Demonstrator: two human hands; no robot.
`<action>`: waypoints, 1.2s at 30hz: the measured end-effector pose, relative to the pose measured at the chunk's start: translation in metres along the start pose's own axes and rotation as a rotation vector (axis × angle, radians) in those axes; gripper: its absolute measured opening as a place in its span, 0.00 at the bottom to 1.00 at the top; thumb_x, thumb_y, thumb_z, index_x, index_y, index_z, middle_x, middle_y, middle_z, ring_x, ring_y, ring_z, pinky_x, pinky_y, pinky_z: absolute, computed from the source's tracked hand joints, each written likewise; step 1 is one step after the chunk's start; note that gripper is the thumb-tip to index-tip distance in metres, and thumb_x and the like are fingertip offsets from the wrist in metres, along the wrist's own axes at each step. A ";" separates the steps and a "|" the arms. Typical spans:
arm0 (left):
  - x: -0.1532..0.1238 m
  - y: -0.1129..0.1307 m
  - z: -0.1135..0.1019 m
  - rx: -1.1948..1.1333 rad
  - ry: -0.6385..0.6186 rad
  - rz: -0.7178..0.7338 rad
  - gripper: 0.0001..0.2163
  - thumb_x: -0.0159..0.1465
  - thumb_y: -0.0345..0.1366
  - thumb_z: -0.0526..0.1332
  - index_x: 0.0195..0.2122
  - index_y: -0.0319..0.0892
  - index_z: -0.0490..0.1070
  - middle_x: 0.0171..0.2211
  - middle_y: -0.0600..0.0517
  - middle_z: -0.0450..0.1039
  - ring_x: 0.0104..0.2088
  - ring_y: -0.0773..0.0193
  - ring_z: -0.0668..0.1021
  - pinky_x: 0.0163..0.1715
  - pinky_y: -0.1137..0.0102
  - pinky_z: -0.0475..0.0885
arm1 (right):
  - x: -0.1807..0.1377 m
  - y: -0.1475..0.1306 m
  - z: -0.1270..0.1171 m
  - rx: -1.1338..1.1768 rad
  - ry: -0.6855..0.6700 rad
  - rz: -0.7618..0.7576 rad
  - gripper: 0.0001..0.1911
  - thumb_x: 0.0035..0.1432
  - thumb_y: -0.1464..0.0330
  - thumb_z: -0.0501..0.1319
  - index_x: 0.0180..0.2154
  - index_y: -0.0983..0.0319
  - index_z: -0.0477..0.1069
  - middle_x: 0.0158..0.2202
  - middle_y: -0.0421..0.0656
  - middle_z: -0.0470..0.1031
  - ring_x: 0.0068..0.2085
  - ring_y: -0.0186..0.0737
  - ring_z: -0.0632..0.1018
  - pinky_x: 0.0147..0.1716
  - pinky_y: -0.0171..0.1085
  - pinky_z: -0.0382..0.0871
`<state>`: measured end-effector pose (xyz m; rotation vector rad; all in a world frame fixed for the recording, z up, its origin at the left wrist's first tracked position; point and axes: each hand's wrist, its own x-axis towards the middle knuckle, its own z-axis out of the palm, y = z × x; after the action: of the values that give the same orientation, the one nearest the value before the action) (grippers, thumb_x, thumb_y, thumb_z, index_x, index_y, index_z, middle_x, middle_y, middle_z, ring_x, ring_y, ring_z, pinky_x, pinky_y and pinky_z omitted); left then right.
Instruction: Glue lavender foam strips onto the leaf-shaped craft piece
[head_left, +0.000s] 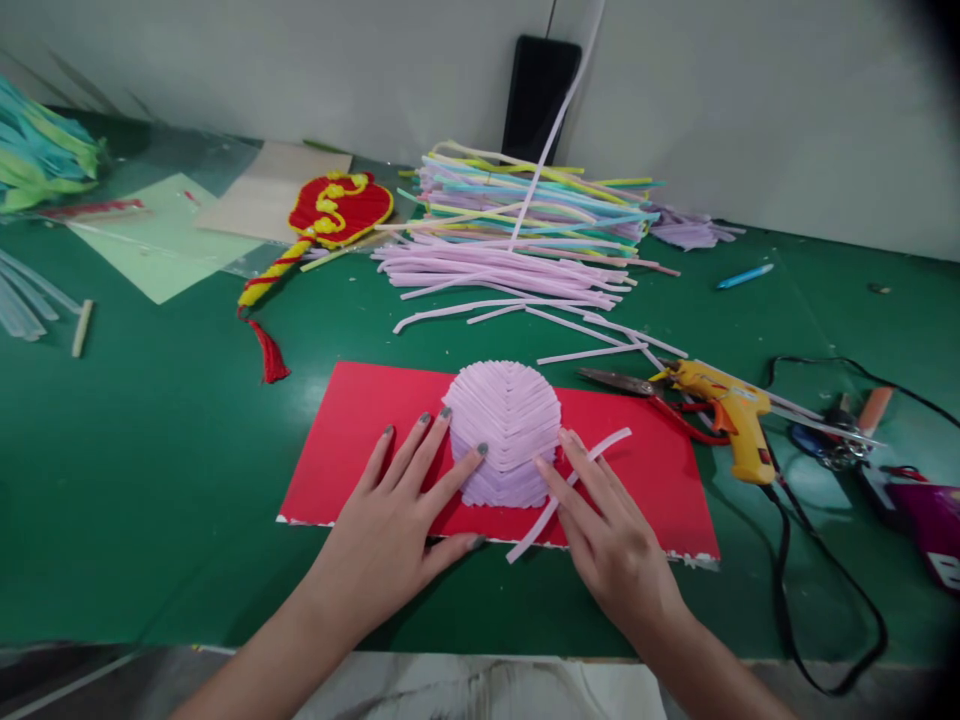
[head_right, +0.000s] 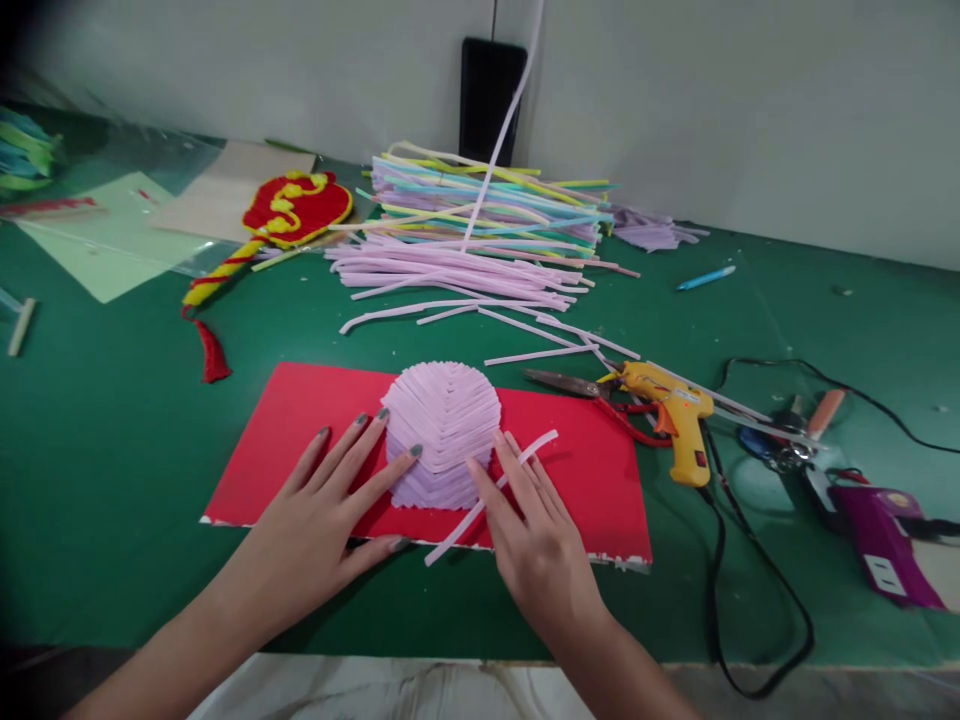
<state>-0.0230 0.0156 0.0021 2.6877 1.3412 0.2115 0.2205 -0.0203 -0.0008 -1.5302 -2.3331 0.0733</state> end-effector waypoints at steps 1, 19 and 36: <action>0.000 0.000 0.000 0.004 0.000 0.001 0.32 0.62 0.56 0.52 0.65 0.53 0.51 0.68 0.45 0.42 0.65 0.44 0.54 0.60 0.45 0.54 | 0.000 0.000 0.000 0.001 -0.005 -0.004 0.33 0.60 0.79 0.51 0.65 0.56 0.49 0.64 0.49 0.57 0.64 0.48 0.60 0.56 0.50 0.67; 0.002 0.003 -0.003 0.009 -0.018 0.013 0.30 0.63 0.54 0.53 0.65 0.57 0.50 0.68 0.44 0.40 0.65 0.41 0.53 0.58 0.42 0.55 | 0.005 -0.001 -0.002 -0.032 -0.067 -0.016 0.29 0.60 0.79 0.50 0.61 0.56 0.58 0.65 0.50 0.55 0.63 0.50 0.61 0.55 0.51 0.68; 0.004 0.001 -0.010 -0.007 -0.029 0.062 0.27 0.63 0.50 0.56 0.63 0.57 0.54 0.68 0.45 0.42 0.65 0.41 0.54 0.58 0.43 0.56 | 0.002 -0.004 0.000 -0.039 -0.097 -0.024 0.33 0.60 0.81 0.49 0.62 0.52 0.55 0.68 0.48 0.47 0.65 0.51 0.56 0.58 0.54 0.63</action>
<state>-0.0220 0.0189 0.0122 2.7182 1.2484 0.1831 0.2164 -0.0199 0.0010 -1.5488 -2.4418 0.0986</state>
